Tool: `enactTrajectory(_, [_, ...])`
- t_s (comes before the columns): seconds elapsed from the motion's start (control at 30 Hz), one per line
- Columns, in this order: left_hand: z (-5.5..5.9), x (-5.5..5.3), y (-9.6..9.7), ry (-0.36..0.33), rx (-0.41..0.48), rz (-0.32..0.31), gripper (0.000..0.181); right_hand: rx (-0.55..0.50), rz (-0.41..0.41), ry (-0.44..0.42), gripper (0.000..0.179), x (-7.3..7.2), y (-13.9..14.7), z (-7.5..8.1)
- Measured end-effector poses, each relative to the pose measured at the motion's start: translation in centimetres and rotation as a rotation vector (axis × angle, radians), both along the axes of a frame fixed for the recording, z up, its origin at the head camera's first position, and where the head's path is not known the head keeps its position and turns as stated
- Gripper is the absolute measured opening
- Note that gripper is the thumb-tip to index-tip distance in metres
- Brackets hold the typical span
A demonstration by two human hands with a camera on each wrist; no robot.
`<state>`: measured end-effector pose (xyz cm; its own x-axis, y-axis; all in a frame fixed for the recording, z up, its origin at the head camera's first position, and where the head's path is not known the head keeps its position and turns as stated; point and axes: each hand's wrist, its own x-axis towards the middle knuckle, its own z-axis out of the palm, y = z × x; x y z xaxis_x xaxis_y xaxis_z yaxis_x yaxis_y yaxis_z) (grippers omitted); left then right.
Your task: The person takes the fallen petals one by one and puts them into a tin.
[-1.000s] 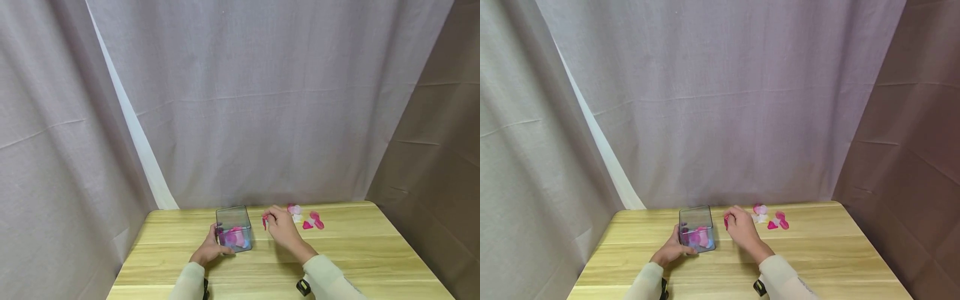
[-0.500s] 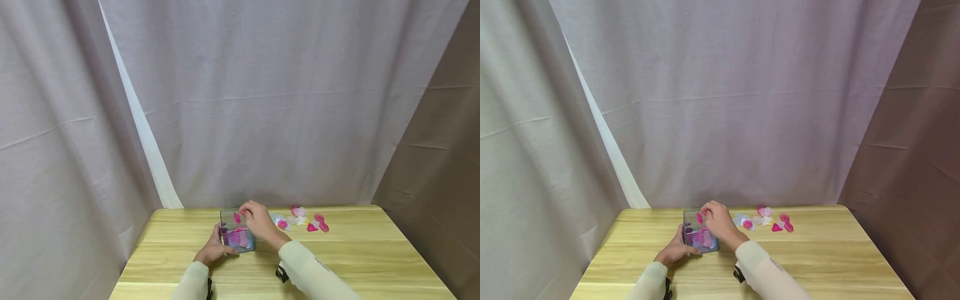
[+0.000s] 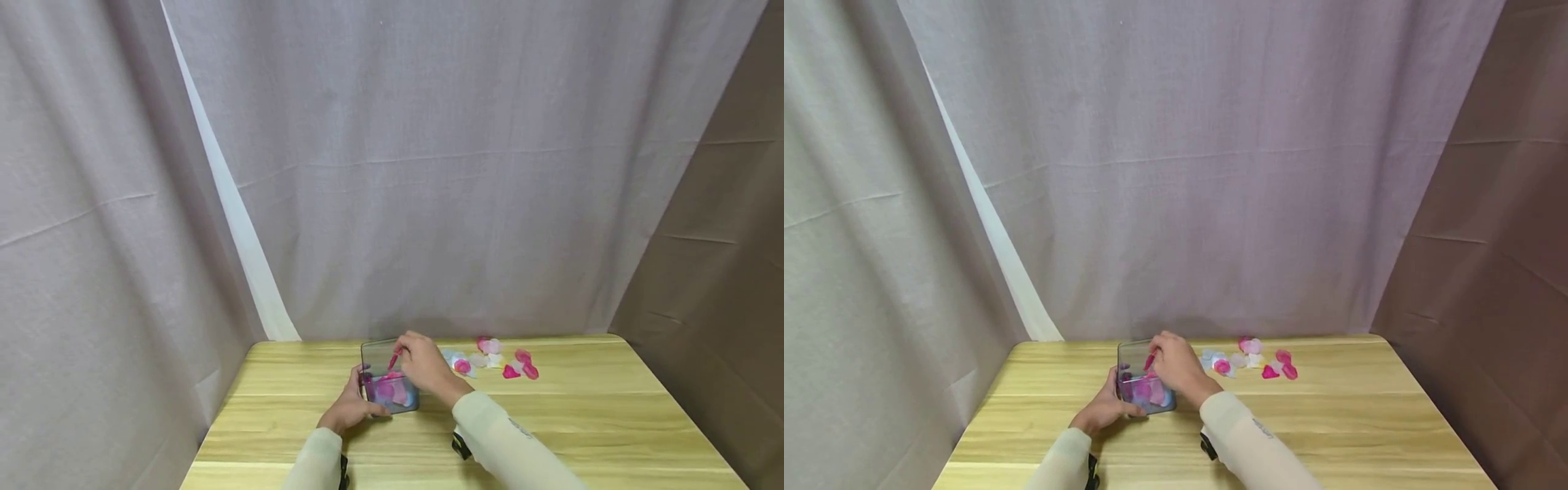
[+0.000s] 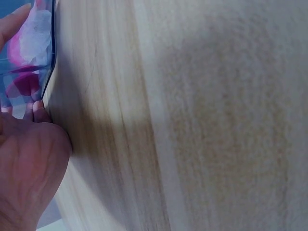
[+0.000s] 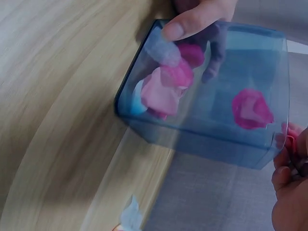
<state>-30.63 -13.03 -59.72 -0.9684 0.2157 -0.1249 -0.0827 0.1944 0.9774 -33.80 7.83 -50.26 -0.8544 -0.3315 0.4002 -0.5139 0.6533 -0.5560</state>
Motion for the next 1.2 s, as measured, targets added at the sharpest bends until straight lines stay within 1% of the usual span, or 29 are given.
enactTrajectory(0.07, [0.0,0.0,0.0,0.001,-0.006,0.006,0.116,0.020,-0.015,0.020,0.024,0.0,0.5,-0.1])
enactTrajectory(0.17, [-0.1,0.0,0.0,0.008,-0.016,0.007,0.116,0.015,-0.026,0.052,0.023,0.0,1.4,-0.5])
enactTrajectory(0.4, [0.0,-0.1,0.0,0.044,-0.010,0.006,0.113,-0.064,-0.025,0.124,0.024,0.1,3.3,-2.0])
enactTrajectory(0.47, [0.1,-0.2,-0.1,0.052,-0.015,0.005,0.113,-0.067,-0.032,0.133,0.023,0.2,3.5,-2.4])
enactTrajectory(0.57, [0.0,-0.3,-0.2,0.044,-0.020,0.003,0.114,-0.055,-0.036,0.130,0.023,0.4,3.9,-2.8])
enactTrajectory(0.73, [-0.1,-0.2,-0.2,0.026,-0.016,0.002,0.116,-0.043,-0.036,0.101,0.023,0.8,4.4,-3.3])
enactTrajectory(0.97, [0.0,0.0,0.1,0.040,-0.022,0.011,0.116,-0.048,-0.071,0.041,0.029,1.6,4.8,-3.9])
enactTrajectory(1.2, [-0.2,-0.1,0.1,0.038,-0.023,0.016,0.116,-0.054,-0.082,0.045,0.028,1.9,5.0,-4.2])
